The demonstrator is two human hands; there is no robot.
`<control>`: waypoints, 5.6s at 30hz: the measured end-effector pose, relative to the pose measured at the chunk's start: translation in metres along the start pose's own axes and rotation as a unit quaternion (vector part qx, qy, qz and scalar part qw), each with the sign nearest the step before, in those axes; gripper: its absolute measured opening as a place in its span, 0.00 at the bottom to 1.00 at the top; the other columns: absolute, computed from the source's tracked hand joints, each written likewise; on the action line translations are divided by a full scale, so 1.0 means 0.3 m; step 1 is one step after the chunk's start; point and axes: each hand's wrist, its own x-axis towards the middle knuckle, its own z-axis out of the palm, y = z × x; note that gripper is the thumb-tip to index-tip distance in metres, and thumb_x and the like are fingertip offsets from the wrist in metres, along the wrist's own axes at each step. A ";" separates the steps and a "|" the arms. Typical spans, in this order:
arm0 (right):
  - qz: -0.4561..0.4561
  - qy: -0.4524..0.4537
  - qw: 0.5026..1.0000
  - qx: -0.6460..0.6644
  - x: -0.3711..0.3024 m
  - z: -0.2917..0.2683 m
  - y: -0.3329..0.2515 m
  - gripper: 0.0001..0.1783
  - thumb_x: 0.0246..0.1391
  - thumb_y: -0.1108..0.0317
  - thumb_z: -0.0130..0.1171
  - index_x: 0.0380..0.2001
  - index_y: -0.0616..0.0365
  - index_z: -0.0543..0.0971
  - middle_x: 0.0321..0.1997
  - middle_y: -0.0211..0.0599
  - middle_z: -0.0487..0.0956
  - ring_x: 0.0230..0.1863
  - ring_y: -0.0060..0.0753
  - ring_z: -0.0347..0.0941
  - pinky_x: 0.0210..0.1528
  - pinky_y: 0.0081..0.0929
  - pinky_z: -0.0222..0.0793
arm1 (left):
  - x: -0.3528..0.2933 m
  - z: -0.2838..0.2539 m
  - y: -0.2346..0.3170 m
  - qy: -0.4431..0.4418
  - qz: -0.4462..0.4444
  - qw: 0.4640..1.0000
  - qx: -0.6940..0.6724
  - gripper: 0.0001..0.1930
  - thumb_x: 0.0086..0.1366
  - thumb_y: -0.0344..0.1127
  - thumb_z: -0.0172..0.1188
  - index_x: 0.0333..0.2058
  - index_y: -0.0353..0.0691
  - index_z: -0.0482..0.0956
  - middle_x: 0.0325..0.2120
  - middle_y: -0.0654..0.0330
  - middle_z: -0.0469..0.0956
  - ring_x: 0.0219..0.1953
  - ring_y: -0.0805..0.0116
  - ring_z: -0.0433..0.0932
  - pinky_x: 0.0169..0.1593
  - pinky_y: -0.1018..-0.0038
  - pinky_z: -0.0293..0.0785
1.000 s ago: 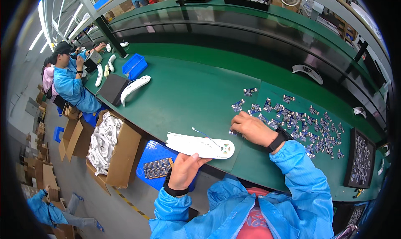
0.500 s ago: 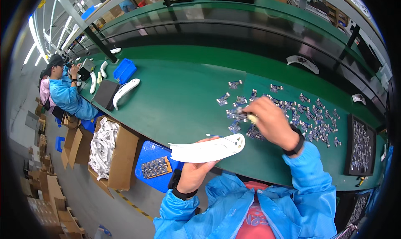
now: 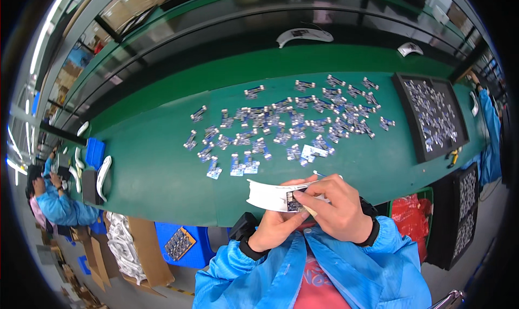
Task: Assembling electronic circuit boards into plastic housings on a factory production line.
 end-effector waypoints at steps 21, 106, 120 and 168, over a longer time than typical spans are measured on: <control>0.013 0.008 0.999 -0.031 -0.042 -0.012 0.065 0.24 0.31 0.75 0.61 0.40 0.67 0.79 0.36 0.40 0.74 0.36 0.41 0.74 0.39 0.34 0.77 | 0.069 0.023 -0.039 0.004 -0.050 0.996 0.072 0.30 0.62 0.16 0.49 0.62 0.35 0.54 0.65 0.53 0.58 0.61 0.64 0.66 0.61 0.68 0.66; 0.254 -0.039 0.922 0.288 -0.077 0.027 -0.009 0.09 0.55 0.79 0.49 0.39 0.66 0.75 0.41 0.42 0.73 0.36 0.30 0.72 0.40 0.24 0.70 | -1.297 -1.324 -0.436 0.610 -0.089 0.573 0.540 0.14 0.63 0.41 0.57 0.29 0.34 0.79 0.23 0.56 0.79 0.20 0.61 0.78 0.20 0.64 0.72; 0.203 -0.079 0.945 0.243 -0.201 0.121 -0.042 0.12 0.65 0.64 0.46 0.44 0.61 0.73 0.42 0.41 0.74 0.43 0.43 0.72 0.45 0.36 0.68 | -0.338 -1.218 -0.234 0.431 -0.230 0.679 0.548 0.18 0.59 0.43 0.60 0.43 0.40 0.71 0.39 0.52 0.75 0.41 0.58 0.75 0.45 0.56 0.71; 0.269 0.065 0.771 0.574 -0.285 0.065 -0.190 0.36 0.60 0.65 0.58 0.66 0.59 0.54 0.56 0.41 0.70 0.54 0.24 0.68 0.54 0.27 0.69 | -0.125 0.068 0.391 -0.128 -0.223 0.878 0.405 0.35 0.49 0.23 0.65 0.57 0.29 0.63 0.49 0.51 0.74 0.50 0.62 0.74 0.56 0.70 0.68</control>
